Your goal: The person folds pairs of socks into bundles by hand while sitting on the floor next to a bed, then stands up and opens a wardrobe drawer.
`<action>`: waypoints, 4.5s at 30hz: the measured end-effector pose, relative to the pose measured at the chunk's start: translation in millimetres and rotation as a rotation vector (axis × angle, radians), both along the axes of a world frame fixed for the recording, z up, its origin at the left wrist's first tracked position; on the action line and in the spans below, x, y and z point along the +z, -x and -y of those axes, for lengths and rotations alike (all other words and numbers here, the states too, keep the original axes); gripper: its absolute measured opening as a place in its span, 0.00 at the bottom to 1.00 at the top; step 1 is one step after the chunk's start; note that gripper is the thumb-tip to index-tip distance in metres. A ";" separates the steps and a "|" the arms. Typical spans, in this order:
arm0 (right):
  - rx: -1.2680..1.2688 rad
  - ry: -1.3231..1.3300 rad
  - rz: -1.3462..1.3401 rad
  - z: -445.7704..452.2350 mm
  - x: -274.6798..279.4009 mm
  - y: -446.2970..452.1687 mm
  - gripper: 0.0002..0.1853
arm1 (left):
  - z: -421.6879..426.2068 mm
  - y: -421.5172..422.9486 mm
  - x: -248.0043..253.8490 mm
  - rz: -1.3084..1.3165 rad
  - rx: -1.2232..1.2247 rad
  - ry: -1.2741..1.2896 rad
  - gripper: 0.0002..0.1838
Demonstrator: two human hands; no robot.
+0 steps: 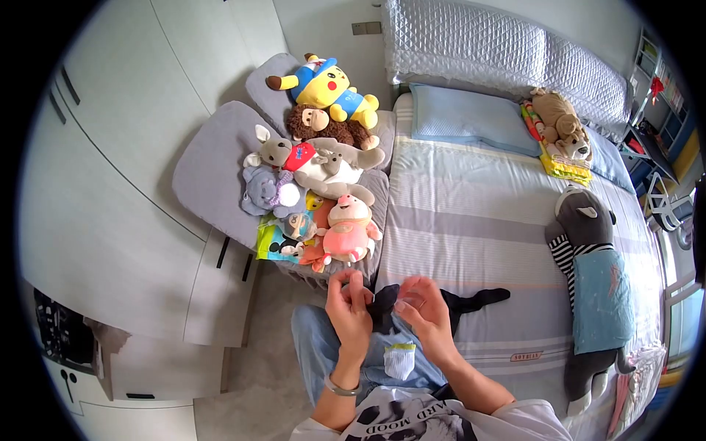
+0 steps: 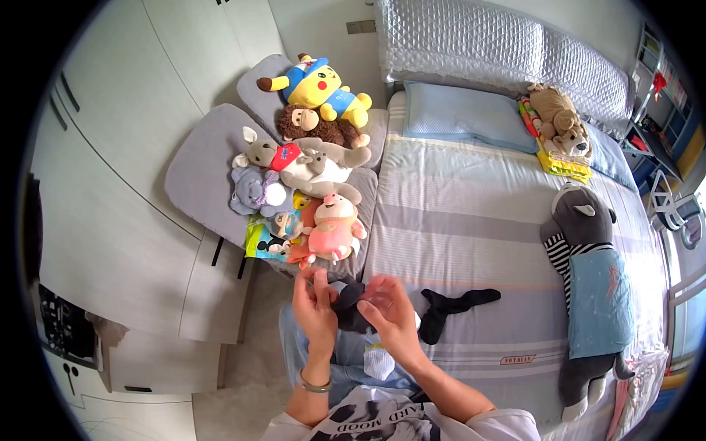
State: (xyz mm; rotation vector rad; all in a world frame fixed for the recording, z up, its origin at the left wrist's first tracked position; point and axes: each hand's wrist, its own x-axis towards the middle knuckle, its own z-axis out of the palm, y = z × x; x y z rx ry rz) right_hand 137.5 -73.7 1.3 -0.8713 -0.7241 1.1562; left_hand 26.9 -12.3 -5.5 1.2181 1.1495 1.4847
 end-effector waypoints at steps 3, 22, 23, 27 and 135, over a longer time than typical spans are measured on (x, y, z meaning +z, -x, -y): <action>-0.021 -0.050 0.469 -10.8 -6.5 -14.1 0.13 | -3.8 1.0 6.7 -0.044 -0.060 0.007 0.09; 0.053 0.239 -0.253 -6.3 -23.3 9.4 0.11 | 9.4 -12.3 16.2 -0.524 -0.002 -0.145 0.14; 0.074 0.221 -0.274 -1.8 -23.8 11.7 0.11 | 2.2 -15.8 4.5 -0.477 0.040 -0.242 0.14; 0.096 0.400 -0.550 -4.4 1.8 10.3 0.15 | -26.9 -16.5 -9.9 -0.249 -0.045 -0.079 0.16; 0.252 0.295 -0.465 8.1 -115.3 -4.9 0.13 | -52.4 80.8 19.0 -0.268 0.188 -0.483 0.16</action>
